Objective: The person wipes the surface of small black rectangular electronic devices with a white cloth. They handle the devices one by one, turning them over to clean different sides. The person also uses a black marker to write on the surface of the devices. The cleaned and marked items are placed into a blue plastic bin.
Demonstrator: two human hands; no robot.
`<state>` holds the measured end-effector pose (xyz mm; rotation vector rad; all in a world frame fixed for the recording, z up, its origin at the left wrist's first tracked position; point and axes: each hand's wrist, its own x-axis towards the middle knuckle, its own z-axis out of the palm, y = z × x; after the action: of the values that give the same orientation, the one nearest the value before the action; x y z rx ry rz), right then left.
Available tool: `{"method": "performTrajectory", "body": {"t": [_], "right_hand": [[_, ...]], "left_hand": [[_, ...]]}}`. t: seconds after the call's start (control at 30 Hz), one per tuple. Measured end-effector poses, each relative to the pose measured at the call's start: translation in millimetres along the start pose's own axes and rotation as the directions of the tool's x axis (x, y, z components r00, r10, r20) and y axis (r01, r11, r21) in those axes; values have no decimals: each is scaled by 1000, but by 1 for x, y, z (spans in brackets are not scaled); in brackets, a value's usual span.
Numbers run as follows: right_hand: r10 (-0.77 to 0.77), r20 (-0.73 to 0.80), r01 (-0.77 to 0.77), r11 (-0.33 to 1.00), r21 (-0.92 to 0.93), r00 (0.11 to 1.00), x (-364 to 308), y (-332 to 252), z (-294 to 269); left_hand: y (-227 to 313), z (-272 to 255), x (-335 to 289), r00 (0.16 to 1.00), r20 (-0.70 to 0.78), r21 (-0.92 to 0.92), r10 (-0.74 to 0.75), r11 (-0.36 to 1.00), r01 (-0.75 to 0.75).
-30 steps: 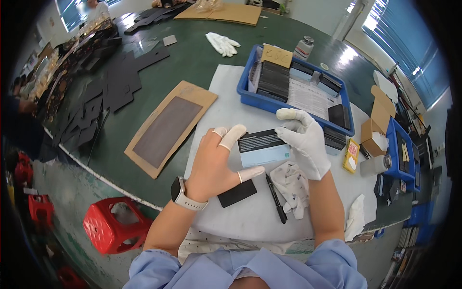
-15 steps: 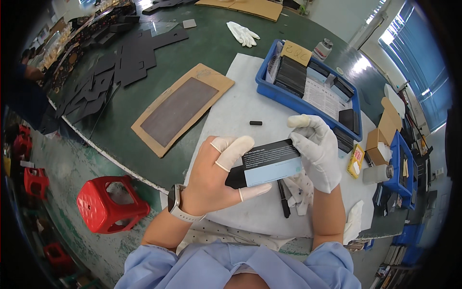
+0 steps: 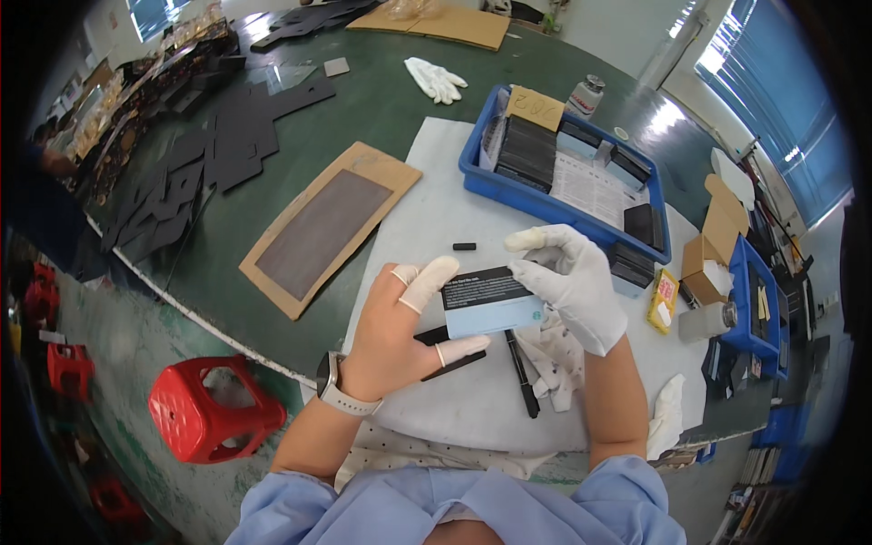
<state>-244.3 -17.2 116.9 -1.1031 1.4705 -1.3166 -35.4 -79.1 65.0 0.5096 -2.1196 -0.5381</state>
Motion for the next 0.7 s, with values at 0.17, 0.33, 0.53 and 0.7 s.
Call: {"method": "performTrajectory", "body": {"t": [0.17, 0.33, 0.53, 0.7], "right_hand": [[14, -214, -37, 994, -103, 977, 26, 24, -8], [-248, -382, 192, 965, -178, 890, 58, 87, -21], [-212, -391, 177, 976, -124, 896, 67, 99, -19], [-270, -476, 238, 963, -127, 837, 68, 106, -22]], "left_hand": [[-22, 19, 21, 964, 161, 83, -213, 976, 202], [-40, 48, 30, 955, 134, -6, -266, 963, 269], [-45, 53, 19, 900, 196, -115, -389, 902, 415], [-41, 42, 18, 891, 215, -49, -399, 907, 418]]}}
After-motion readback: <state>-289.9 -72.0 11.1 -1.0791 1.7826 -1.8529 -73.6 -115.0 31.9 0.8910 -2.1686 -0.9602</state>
